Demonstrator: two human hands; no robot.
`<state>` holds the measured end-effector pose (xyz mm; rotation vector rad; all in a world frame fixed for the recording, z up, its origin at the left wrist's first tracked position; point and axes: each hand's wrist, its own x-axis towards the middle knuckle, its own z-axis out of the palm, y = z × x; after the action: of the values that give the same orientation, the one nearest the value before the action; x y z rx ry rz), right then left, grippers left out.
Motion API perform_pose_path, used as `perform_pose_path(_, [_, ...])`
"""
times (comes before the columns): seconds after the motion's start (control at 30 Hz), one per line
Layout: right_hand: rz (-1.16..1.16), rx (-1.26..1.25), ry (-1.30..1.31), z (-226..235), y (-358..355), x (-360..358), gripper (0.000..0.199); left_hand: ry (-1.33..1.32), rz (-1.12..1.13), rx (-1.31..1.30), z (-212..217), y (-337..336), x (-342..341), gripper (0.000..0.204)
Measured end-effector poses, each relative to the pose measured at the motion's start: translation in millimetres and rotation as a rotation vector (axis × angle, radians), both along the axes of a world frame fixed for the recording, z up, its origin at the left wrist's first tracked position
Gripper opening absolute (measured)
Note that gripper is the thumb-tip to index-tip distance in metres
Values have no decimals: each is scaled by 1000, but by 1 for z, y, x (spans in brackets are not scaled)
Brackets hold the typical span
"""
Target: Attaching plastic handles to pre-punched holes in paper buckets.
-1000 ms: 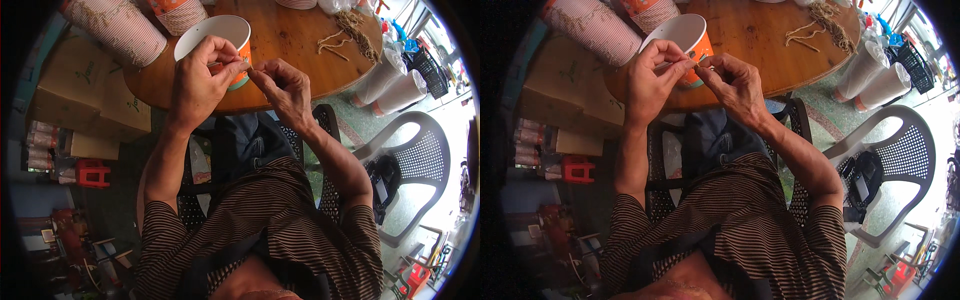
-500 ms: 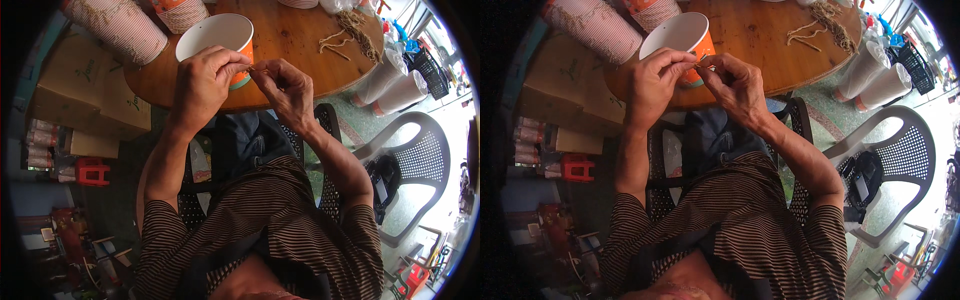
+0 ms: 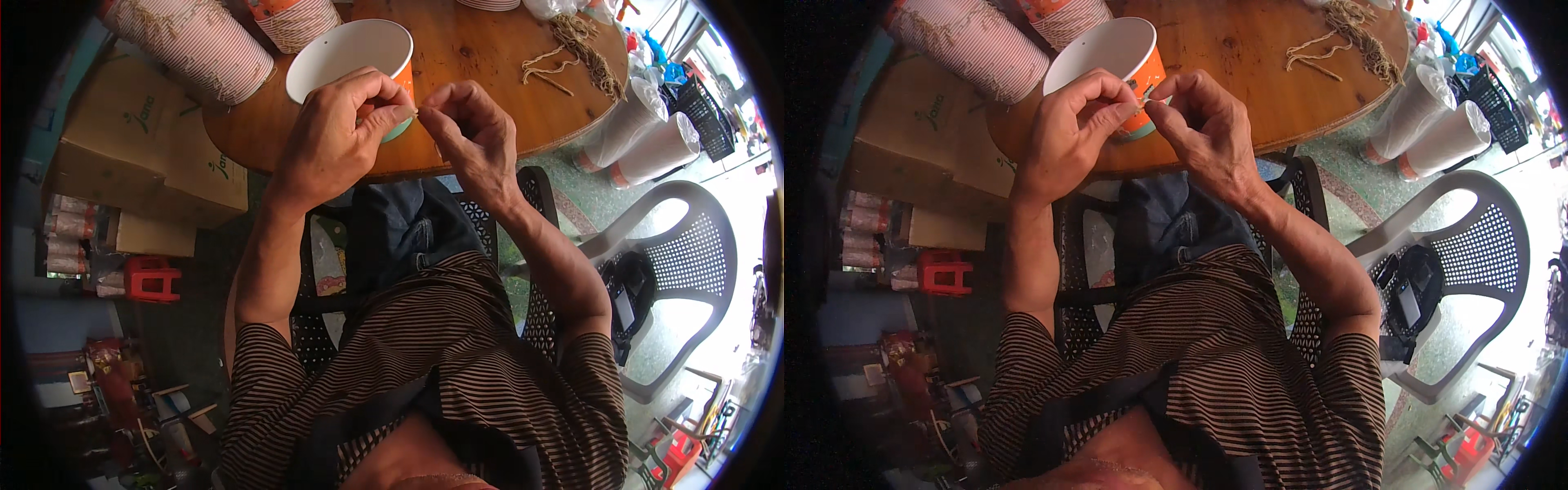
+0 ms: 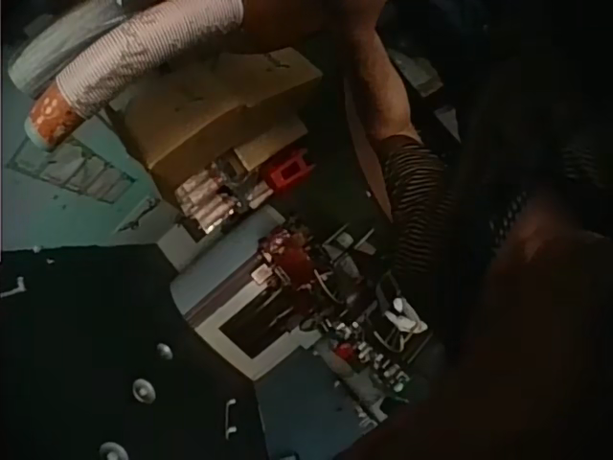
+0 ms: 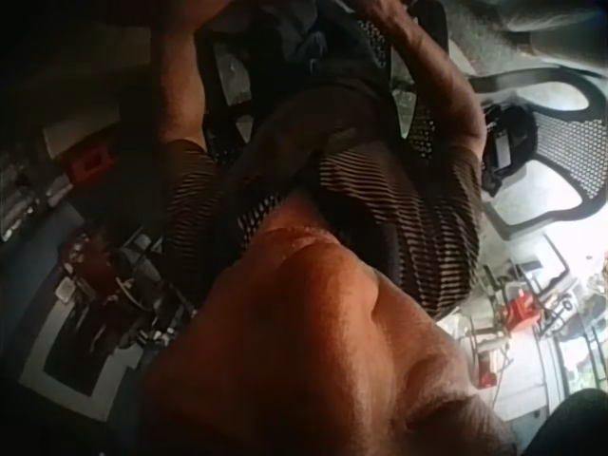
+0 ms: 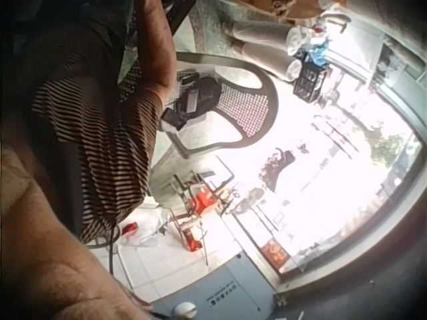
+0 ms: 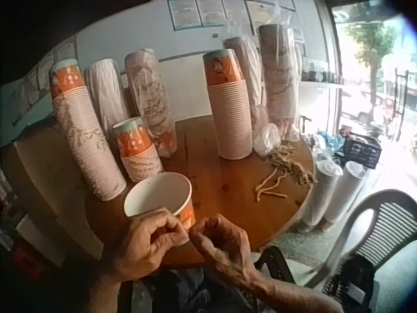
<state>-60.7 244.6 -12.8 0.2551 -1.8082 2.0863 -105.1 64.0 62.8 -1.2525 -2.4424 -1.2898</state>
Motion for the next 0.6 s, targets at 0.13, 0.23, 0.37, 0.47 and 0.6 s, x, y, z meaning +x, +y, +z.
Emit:
perform_pose_path(0.13, [3,-78,141,-8,2,2,5,-41,32,19,2,0,0,12])
perform_pose_path(0.23, [17,-2,143,-10,3,5,10,-49,52,19,1,1,1,14])
perform_pose_path(0.37, [-3,142,128,-7,6,8,17,-53,60,24,-1,1,0,15])
perform_pose_path(0.47, [-13,156,112,-5,6,9,19,-31,47,29,-3,2,-1,15])
perform_pose_path(0.6, [4,106,86,-2,6,10,18,19,57,45,-7,6,-1,14])
